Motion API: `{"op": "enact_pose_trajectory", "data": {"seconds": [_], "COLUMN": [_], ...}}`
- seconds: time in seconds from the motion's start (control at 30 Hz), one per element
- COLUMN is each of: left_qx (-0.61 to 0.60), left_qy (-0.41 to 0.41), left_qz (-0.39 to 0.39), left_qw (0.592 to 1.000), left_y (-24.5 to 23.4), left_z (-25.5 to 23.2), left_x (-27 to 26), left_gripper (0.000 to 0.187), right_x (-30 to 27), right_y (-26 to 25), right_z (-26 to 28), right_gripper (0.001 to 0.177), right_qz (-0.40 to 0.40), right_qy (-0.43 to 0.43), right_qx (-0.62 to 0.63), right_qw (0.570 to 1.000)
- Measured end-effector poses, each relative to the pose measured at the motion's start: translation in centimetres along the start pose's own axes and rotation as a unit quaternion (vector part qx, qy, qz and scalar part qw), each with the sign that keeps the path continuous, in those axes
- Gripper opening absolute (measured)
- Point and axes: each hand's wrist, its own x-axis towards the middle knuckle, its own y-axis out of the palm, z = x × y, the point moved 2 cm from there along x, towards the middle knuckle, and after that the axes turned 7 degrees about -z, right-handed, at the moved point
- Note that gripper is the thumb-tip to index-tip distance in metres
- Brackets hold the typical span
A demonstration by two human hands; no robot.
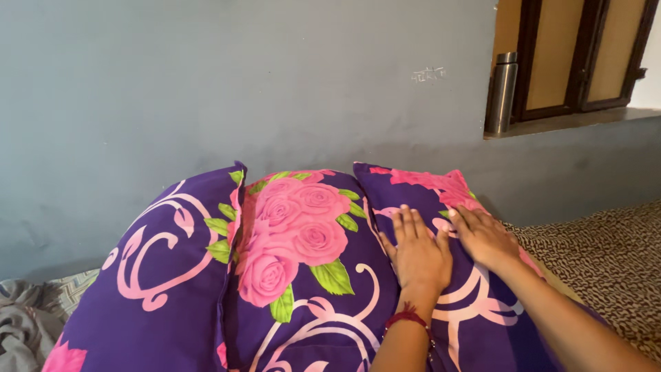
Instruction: The person folds a cream-colored pillowcase on a bed and then arranges several purple floral pillows on a nearby cot. They smooth and align the pillows by hand, stacking them neatly.
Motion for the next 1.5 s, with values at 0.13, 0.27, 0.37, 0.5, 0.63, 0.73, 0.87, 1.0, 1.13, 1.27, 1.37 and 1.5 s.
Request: {"op": "enact_pose_trajectory", "data": {"seconds": [0.13, 0.27, 0.37, 0.5, 0.63, 0.73, 0.87, 1.0, 1.13, 1.27, 1.37, 1.5], "left_qx": [-0.007, -0.038, -0.044, -0.062, -0.070, -0.082, -0.132, -0.109, -0.030, 0.045, 0.043, 0.063], "left_qy": [-0.048, -0.068, -0.085, -0.067, 0.037, 0.080, 0.076, 0.121, 0.058, -0.027, -0.096, -0.178], "left_qz": [-0.043, -0.029, 0.012, 0.052, 0.040, -0.018, -0.100, -0.215, -0.266, -0.288, -0.313, -0.356], "left_qw": [0.998, 0.997, 0.995, 0.994, 0.996, 0.993, 0.983, 0.963, 0.962, 0.956, 0.944, 0.915], "left_y": [0.6, 1.1, 1.0, 0.5, -1.8, -5.5, -12.7, -20.0, -27.7, -35.7, -41.6, -50.7], "left_z": [0.9, 1.5, 1.6, 2.1, 3.1, 3.3, 4.8, 7.5, 12.4, 19.9, 25.9, 31.4], "left_x": [-0.1, -0.1, -0.1, 0.1, 0.9, 2.7, 4.8, 6.4, 5.9, 4.5, 2.9, -1.9], "left_gripper": [0.081, 0.087, 0.091, 0.093, 0.083, 0.074, 0.067, 0.065, 0.063, 0.066, 0.067, 0.062], "right_x": [-0.1, 0.8, 1.3, 1.4, 3.2, 4.7, 3.8, 1.8, 0.3, -0.9, -3.0, -7.1], "right_y": [-0.6, -0.1, 0.1, -1.5, -3.9, -6.1, -9.4, -11.7, -13.3, -12.4, -11.3, -7.9], "right_z": [-0.7, -3.0, -4.1, -2.0, 2.7, 6.7, 12.3, 18.4, 24.0, 32.0, 38.3, 47.9], "right_gripper": [0.080, 0.084, 0.084, 0.084, 0.085, 0.085, 0.080, 0.078, 0.078, 0.080, 0.080, 0.082], "right_qz": [0.068, 0.082, 0.091, 0.052, 0.015, -0.015, -0.032, -0.015, 0.010, 0.035, 0.074, 0.156], "right_qy": [0.137, 0.171, 0.212, 0.263, 0.191, 0.174, 0.142, 0.115, 0.113, 0.035, 0.030, -0.005], "right_qx": [-0.006, 0.012, 0.030, -0.014, 0.017, 0.091, 0.196, 0.287, 0.332, 0.408, 0.416, 0.447], "right_qw": [0.988, 0.982, 0.973, 0.963, 0.981, 0.980, 0.970, 0.951, 0.936, 0.912, 0.906, 0.881]}}
